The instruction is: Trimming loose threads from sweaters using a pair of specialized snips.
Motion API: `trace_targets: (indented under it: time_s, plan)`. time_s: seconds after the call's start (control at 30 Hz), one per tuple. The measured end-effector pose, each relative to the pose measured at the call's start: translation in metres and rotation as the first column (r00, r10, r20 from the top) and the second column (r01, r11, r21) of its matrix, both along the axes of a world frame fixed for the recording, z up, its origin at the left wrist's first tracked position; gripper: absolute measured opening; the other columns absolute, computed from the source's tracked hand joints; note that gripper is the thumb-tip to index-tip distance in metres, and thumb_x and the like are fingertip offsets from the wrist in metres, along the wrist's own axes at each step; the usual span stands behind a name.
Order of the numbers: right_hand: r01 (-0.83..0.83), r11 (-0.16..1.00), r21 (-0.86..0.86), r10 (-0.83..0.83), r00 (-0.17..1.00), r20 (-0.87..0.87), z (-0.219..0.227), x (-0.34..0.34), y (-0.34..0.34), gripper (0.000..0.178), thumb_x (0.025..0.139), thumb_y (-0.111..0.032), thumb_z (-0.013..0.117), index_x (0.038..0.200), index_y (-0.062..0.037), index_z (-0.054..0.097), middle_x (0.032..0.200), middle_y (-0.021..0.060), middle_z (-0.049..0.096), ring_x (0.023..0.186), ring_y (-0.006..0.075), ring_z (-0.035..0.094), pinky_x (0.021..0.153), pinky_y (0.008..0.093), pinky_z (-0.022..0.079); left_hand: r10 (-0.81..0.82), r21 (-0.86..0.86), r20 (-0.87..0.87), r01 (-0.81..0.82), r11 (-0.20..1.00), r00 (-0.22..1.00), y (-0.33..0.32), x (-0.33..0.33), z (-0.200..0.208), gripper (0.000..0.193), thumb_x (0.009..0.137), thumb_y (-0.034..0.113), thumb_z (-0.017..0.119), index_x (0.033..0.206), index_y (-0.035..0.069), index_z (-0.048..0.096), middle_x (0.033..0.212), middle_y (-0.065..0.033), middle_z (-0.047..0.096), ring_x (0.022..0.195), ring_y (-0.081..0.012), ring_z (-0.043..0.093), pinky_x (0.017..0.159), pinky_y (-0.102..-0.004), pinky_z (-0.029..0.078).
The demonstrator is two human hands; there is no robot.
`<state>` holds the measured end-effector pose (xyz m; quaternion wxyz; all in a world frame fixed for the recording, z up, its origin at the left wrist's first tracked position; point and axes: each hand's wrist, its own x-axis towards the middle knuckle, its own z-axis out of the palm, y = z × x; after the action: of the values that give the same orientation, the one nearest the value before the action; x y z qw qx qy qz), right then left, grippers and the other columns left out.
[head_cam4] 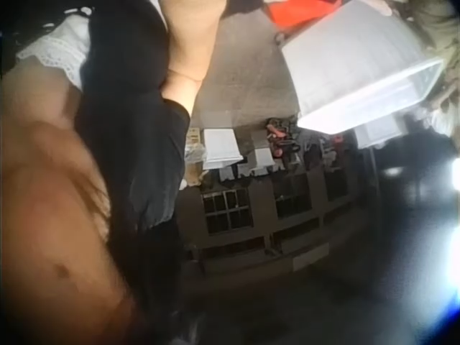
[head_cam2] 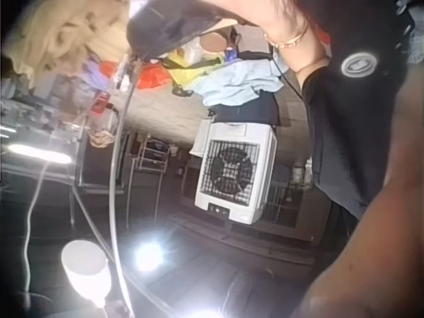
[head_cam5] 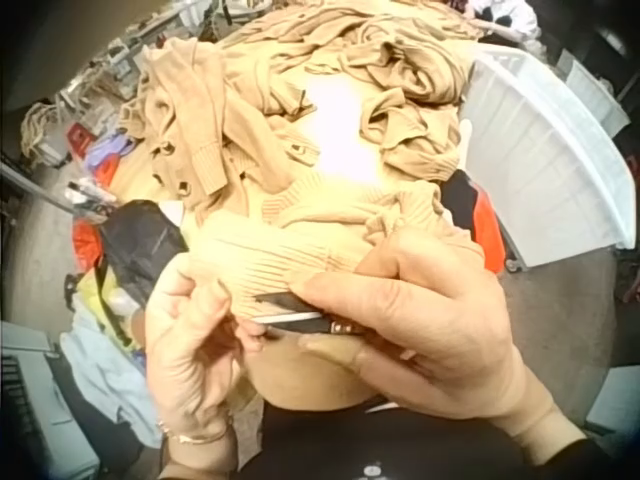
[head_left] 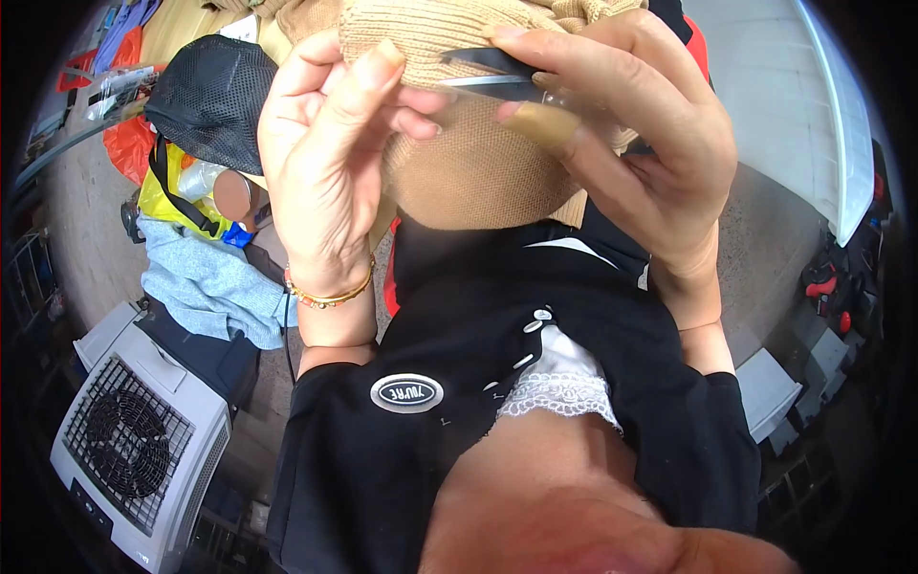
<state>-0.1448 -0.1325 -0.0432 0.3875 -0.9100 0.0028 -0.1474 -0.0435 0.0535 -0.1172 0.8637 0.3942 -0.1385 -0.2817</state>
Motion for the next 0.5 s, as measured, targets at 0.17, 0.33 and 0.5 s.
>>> trace_targets:
  time_s: [0.17, 0.33, 0.5]
  plan:
    - [0.016, 0.99, 0.14, -0.014, 1.0, -0.017, -0.008, 0.0, -0.005, 0.035, 0.069, -0.005, 0.082, 0.102, 0.0005, 0.072, 0.071, 0.0062, 0.057, 0.058, 0.0162, 0.054, 0.051, 0.0268, 0.041, 0.006, -0.009, -0.04, -0.006, 1.0, 0.999, -0.005, -0.001, 0.001, 0.025, 0.093, 0.003, 0.062, 0.115, -0.006, 0.054, 0.095, -0.0164, 0.069, 0.073, -0.0244, 0.071, 0.063, -0.0311, 0.06]
    - [-0.056, 0.993, -0.108, 0.082, 0.962, 0.26, -0.02, 0.004, -0.009, 0.03, 0.069, -0.003, 0.081, 0.097, 0.0013, 0.072, 0.07, 0.0066, 0.056, 0.057, 0.016, 0.054, 0.049, 0.0268, 0.041, 0.029, -0.015, -0.034, -0.029, 0.999, 0.999, -0.005, -0.003, 0.0, 0.025, 0.093, 0.002, 0.061, 0.116, -0.006, 0.053, 0.091, -0.0168, 0.069, 0.073, -0.0251, 0.071, 0.066, -0.0328, 0.06]
    - [0.034, 0.998, 0.057, -0.039, 0.995, 0.094, -0.008, 0.002, -0.002, 0.028, 0.069, -0.003, 0.08, 0.095, 0.0011, 0.072, 0.069, 0.0065, 0.056, 0.055, 0.0167, 0.055, 0.049, 0.0274, 0.041, 0.04, -0.012, -0.08, -0.041, 0.999, 0.996, -0.005, -0.004, -0.001, 0.025, 0.093, 0.003, 0.061, 0.116, -0.004, 0.052, 0.09, -0.0162, 0.069, 0.073, -0.0258, 0.071, 0.067, -0.0344, 0.061]
